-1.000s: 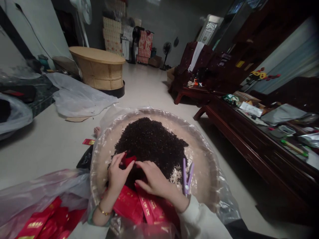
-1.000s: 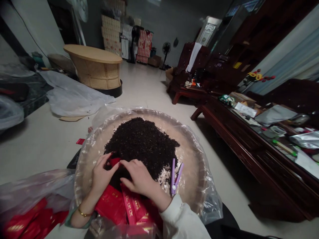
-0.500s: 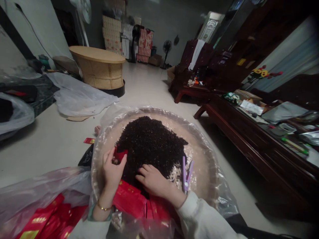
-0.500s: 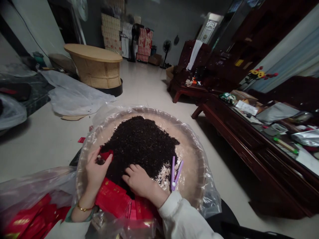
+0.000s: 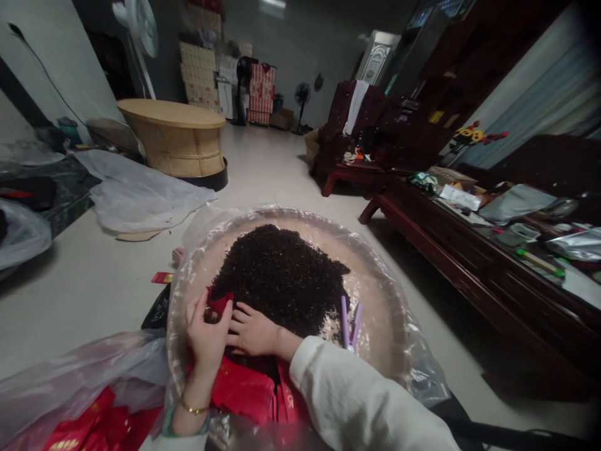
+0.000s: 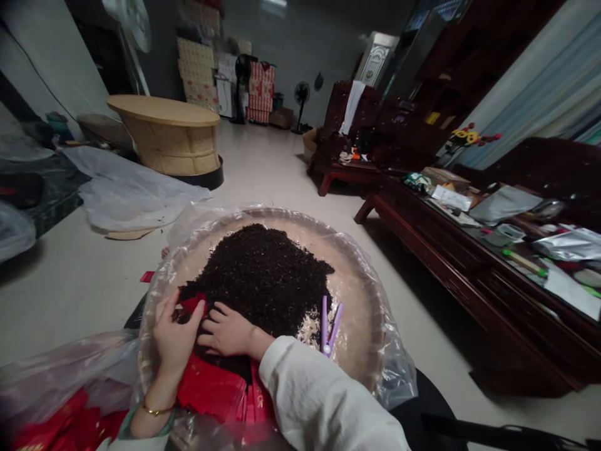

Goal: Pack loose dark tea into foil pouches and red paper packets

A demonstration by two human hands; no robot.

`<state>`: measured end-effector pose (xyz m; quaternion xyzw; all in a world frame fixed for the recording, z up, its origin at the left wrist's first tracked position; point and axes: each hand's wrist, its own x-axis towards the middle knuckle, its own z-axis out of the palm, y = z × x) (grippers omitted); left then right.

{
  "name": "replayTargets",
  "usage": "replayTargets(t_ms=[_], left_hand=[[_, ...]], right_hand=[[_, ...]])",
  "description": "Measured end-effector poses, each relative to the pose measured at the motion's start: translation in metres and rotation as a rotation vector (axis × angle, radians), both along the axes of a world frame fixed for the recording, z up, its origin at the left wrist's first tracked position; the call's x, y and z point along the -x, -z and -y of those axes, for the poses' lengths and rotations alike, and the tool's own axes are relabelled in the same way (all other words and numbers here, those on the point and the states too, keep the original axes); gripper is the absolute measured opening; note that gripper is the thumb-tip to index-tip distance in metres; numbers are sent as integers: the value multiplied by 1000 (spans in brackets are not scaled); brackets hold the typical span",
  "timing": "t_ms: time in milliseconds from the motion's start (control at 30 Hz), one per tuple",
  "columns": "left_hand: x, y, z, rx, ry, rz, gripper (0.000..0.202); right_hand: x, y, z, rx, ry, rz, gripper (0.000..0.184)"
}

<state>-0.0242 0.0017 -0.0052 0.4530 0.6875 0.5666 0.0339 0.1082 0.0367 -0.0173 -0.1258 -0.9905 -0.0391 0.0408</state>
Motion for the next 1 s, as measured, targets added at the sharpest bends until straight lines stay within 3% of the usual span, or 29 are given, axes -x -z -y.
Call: replayTargets(t_ms=[300, 533, 767, 833, 1000], left_hand=[[0, 2, 0, -9, 24, -43, 42], [-7, 2, 0, -25, 151, -72, 41], [-9, 3, 0, -19, 180, -62, 40], [-9, 3, 0, -14, 175, -58, 40], [-8, 4, 0, -26, 183, -78, 40]], right_hand=[[-42, -8, -17, -153, 234, -67, 25], [-54, -4, -19, -111, 377, -115, 28], [-62, -19, -11, -39, 549, -135, 67], [-60, -19, -12, -36, 537, -114, 65], [-45, -13, -17, -22, 401, -67, 39]])
